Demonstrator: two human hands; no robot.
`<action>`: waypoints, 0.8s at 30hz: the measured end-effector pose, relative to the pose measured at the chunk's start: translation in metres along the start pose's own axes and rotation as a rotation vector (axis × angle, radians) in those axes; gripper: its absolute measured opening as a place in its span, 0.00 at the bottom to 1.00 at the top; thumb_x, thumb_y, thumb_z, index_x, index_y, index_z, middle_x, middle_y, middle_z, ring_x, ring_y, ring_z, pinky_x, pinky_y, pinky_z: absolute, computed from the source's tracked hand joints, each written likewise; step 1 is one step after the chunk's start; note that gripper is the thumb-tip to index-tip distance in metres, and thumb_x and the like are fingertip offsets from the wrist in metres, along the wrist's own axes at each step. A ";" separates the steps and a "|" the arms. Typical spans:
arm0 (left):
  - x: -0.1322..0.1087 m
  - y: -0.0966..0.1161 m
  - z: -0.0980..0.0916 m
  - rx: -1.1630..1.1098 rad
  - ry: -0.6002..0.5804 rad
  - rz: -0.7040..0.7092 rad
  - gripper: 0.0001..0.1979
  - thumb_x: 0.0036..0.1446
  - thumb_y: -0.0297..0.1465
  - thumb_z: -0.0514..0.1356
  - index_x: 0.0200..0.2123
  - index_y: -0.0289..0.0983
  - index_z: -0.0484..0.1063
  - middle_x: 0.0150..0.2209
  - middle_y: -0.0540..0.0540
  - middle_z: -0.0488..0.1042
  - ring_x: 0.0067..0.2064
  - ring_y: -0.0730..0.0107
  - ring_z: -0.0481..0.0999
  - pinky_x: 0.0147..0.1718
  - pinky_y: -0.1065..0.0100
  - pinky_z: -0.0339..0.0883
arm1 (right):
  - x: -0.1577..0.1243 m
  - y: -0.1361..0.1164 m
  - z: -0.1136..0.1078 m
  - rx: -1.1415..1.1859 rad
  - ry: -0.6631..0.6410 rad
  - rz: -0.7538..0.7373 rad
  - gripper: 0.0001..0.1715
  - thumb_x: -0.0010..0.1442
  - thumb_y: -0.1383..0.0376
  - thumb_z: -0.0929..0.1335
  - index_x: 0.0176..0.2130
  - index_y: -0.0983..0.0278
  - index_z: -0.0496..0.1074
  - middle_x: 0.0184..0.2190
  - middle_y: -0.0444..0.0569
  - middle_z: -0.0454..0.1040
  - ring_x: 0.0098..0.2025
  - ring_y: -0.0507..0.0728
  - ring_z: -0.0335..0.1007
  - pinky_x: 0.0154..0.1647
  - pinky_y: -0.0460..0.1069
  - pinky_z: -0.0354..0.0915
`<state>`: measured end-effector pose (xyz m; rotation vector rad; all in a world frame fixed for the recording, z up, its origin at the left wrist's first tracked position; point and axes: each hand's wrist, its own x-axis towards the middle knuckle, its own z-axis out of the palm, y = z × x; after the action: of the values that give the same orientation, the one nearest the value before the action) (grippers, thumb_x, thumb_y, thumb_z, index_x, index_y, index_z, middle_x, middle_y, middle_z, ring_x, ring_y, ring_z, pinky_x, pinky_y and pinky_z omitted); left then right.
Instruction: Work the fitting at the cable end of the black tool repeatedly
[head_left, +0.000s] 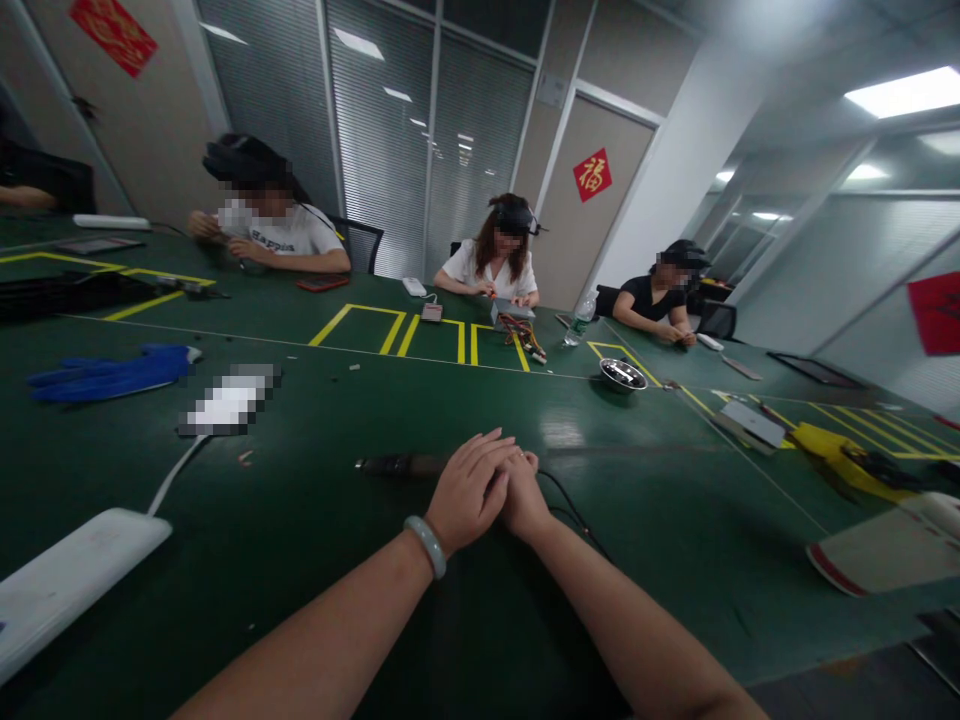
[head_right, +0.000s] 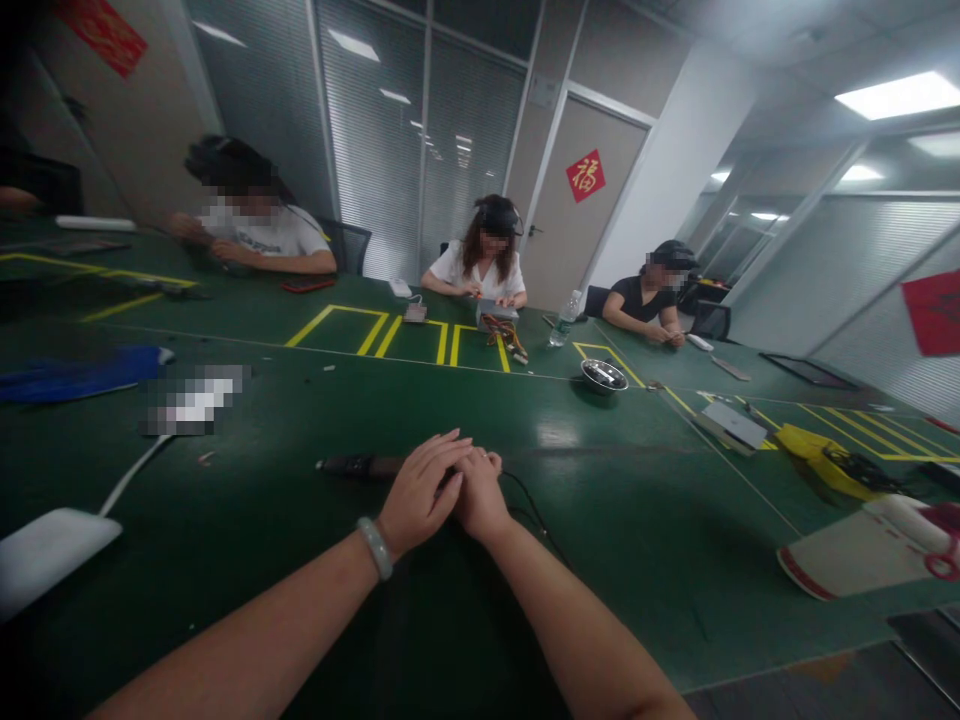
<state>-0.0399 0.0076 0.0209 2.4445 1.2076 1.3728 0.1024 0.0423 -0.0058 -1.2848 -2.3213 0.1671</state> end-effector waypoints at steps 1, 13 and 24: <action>0.001 0.000 0.000 0.002 0.000 -0.006 0.21 0.62 0.28 0.47 0.57 0.38 0.62 0.58 0.45 0.66 0.63 0.62 0.59 0.63 0.51 0.52 | 0.000 -0.002 0.004 0.000 -0.020 -0.012 0.19 0.59 0.68 0.63 0.50 0.61 0.67 0.48 0.52 0.70 0.51 0.60 0.61 0.52 0.56 0.51; 0.003 -0.011 0.012 0.052 -0.047 -0.115 0.19 0.66 0.31 0.46 0.57 0.39 0.63 0.58 0.45 0.67 0.62 0.65 0.61 0.61 0.56 0.55 | -0.009 0.013 -0.040 0.012 -0.083 -0.062 0.32 0.54 0.64 0.69 0.58 0.61 0.62 0.55 0.53 0.65 0.57 0.59 0.58 0.57 0.54 0.55; 0.000 -0.013 0.026 0.188 -0.311 -0.065 0.16 0.60 0.35 0.57 0.51 0.45 0.69 0.54 0.48 0.71 0.55 0.62 0.68 0.53 0.57 0.61 | -0.052 0.051 -0.073 -0.142 -0.326 0.325 0.02 0.49 0.63 0.73 0.27 0.57 0.76 0.28 0.44 0.74 0.30 0.54 0.69 0.29 0.47 0.58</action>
<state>-0.0281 0.0238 -0.0005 2.5887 1.3737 0.8536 0.1985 0.0193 0.0229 -1.8220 -2.4037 0.3468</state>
